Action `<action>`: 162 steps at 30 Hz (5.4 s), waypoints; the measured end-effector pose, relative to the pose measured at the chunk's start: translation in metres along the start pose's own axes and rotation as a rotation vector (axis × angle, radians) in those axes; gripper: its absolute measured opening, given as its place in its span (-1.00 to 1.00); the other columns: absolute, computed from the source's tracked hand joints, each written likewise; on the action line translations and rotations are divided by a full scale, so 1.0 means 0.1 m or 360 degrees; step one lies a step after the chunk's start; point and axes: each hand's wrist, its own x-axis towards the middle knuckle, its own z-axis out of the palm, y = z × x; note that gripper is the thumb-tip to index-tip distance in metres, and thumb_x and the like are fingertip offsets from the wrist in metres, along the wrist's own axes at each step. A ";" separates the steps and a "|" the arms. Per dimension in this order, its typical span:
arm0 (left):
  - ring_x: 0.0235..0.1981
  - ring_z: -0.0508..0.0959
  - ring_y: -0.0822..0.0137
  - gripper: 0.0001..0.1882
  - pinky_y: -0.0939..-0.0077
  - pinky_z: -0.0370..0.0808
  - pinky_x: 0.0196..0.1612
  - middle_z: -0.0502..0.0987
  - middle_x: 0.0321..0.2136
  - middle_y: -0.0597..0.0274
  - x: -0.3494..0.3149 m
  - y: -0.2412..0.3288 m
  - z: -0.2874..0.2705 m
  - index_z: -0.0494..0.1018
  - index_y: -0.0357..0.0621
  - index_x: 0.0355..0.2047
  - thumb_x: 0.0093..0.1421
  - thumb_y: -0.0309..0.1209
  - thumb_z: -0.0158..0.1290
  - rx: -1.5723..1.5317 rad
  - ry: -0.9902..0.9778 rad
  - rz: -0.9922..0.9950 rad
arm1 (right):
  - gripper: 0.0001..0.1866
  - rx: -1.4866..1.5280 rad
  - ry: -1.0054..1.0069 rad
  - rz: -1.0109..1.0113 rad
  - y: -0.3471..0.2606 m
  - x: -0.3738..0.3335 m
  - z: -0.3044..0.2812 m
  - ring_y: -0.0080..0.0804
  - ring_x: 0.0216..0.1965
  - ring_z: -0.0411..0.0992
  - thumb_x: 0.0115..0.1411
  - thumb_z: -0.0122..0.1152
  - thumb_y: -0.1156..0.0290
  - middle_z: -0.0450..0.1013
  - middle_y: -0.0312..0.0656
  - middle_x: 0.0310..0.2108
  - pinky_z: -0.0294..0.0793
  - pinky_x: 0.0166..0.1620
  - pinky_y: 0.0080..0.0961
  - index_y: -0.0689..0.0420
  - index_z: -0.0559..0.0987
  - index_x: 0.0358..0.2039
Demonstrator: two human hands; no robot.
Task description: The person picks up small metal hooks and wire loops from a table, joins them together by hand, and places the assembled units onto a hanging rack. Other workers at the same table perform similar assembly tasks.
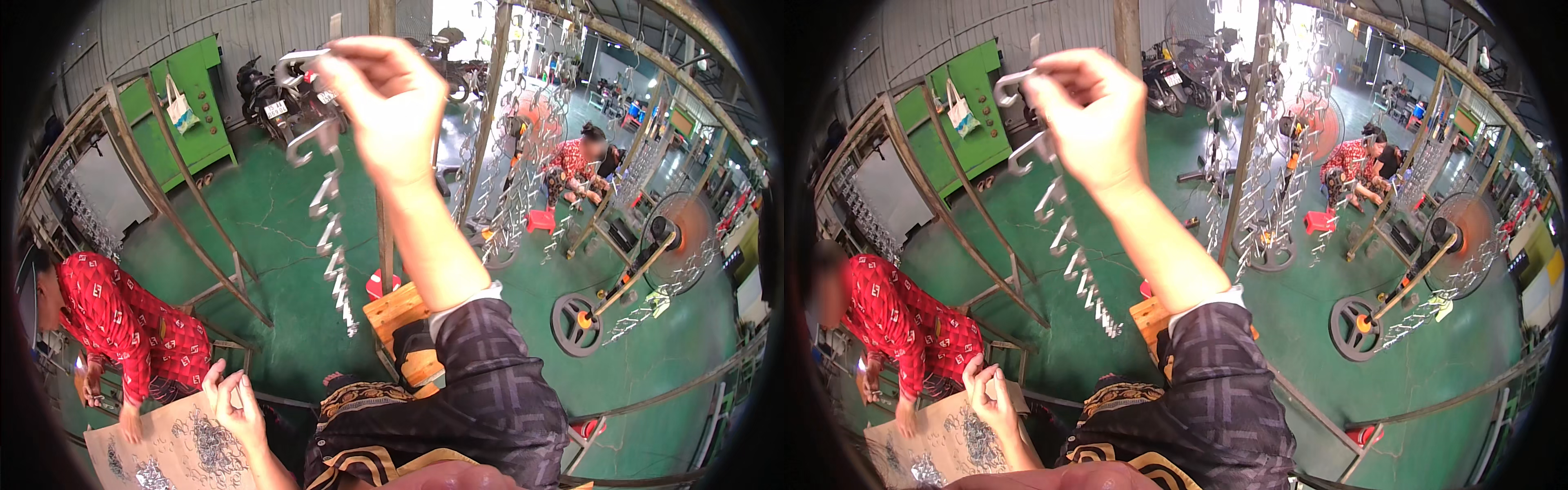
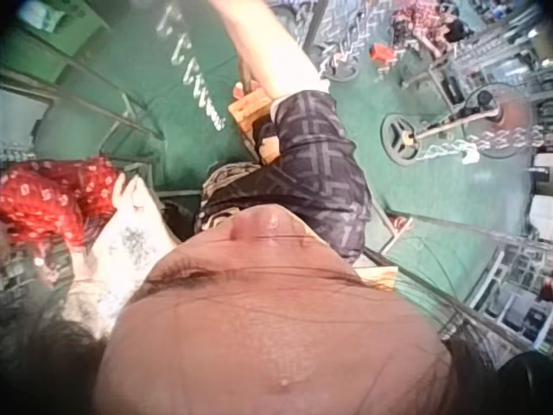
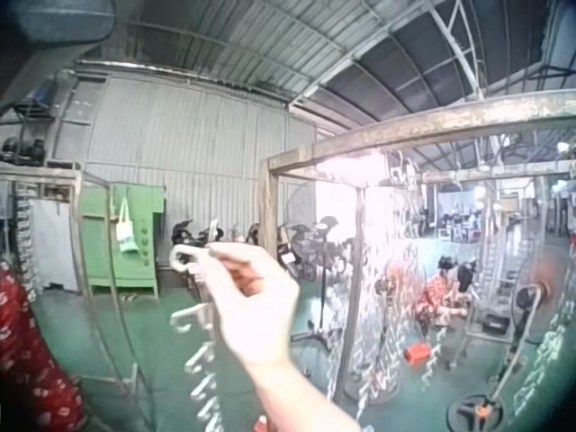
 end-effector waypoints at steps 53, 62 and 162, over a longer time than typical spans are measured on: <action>-0.09 0.44 0.06 -0.92 0.22 0.35 0.01 0.49 -0.19 0.00 -0.16 -0.03 0.20 0.50 -0.26 -0.44 0.02 -0.60 0.16 0.0017 -0.0335 -0.0161 | -0.76 -0.1181 0.0927 -0.0037 -1.51 2.45 -3.61 -0.68 -0.50 0.33 -0.01 0.45 0.36 0.59 -0.42 -0.39 0.22 -0.43 -0.69 0.02 0.69 -0.27; -0.13 0.45 0.07 -0.92 0.23 0.37 -0.02 0.49 -0.19 0.01 -0.21 -0.03 0.28 0.52 -0.26 -0.42 0.02 -0.59 0.15 0.0024 -0.0405 -0.0183 | -0.73 -0.1172 0.0891 0.0139 -1.51 2.49 -3.55 -0.62 -0.46 0.37 0.02 0.42 0.38 0.58 -0.39 -0.36 0.20 -0.43 -0.69 0.03 0.67 -0.20; -0.18 0.50 0.12 -0.94 0.30 0.41 -0.03 0.54 -0.25 0.04 -0.90 -0.58 0.25 0.52 -0.27 -0.41 0.07 -0.58 0.15 0.0078 -0.0560 -0.0636 | -0.79 -0.1413 0.1928 0.1123 0.53 -3.12 -4.75 -0.67 -0.63 0.24 0.00 0.44 0.35 0.41 -0.42 -0.59 0.23 -0.52 -0.58 0.18 0.67 -0.38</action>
